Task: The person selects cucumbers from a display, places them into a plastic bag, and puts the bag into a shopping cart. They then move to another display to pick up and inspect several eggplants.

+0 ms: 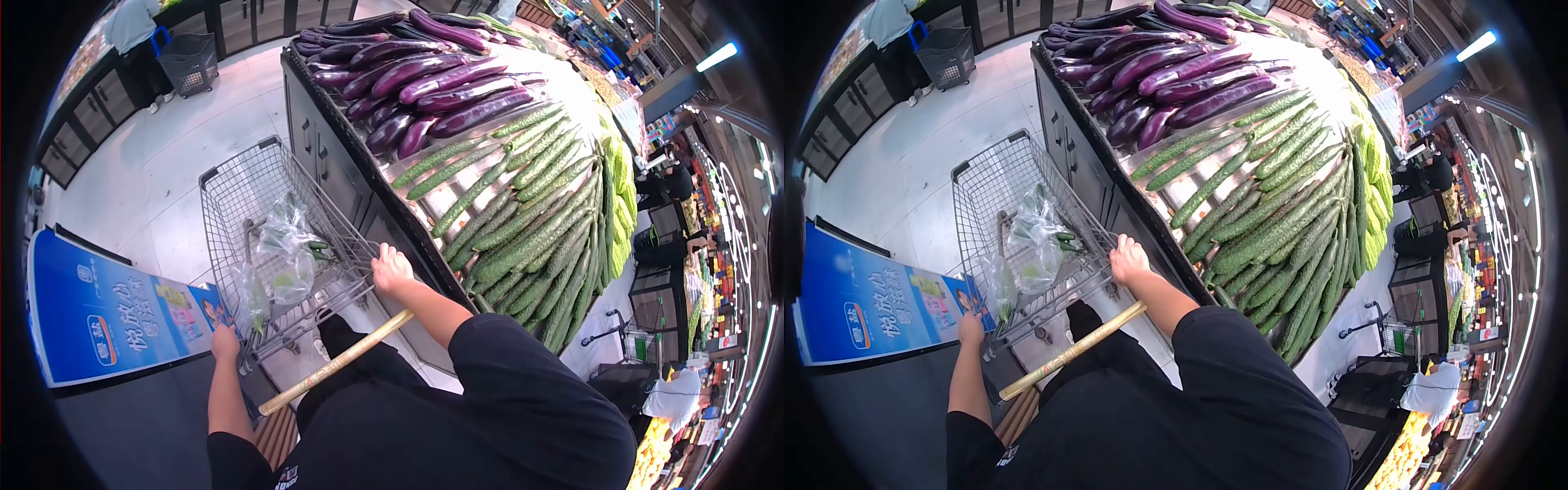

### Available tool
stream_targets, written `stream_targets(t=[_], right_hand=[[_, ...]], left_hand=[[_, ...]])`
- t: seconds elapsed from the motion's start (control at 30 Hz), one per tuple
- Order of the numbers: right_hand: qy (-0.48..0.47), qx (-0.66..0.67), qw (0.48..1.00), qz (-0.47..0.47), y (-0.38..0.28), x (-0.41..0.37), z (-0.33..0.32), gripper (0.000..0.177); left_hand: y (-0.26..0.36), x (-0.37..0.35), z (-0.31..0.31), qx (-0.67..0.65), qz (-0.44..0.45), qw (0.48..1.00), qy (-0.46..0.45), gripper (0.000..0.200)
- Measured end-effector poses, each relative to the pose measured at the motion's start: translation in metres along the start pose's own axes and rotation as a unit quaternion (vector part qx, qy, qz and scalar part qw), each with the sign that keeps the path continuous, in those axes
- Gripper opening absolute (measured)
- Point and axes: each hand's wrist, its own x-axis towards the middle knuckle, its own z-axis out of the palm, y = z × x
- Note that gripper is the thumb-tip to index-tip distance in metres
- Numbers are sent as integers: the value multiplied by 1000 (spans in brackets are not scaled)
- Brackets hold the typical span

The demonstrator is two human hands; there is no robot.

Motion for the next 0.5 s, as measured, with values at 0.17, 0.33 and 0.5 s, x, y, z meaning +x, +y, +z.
stream_targets(t=[0.17, 0.33, 0.5], right_hand=[[-2, 9, 1000, -12, 1, 26, -9, 25], [7, 9, 1000, -19, 2, 57, -16, 25], [-15, 6, 1000, -17, -2, 85, -32, 26]], left_hand=[[1, 21, -5, -12, -2, 1000, -1, 35], [4, 50, -7, -42, -25, 998, -28, 36], [11, 78, -13, -77, -30, 996, -24, 36]])
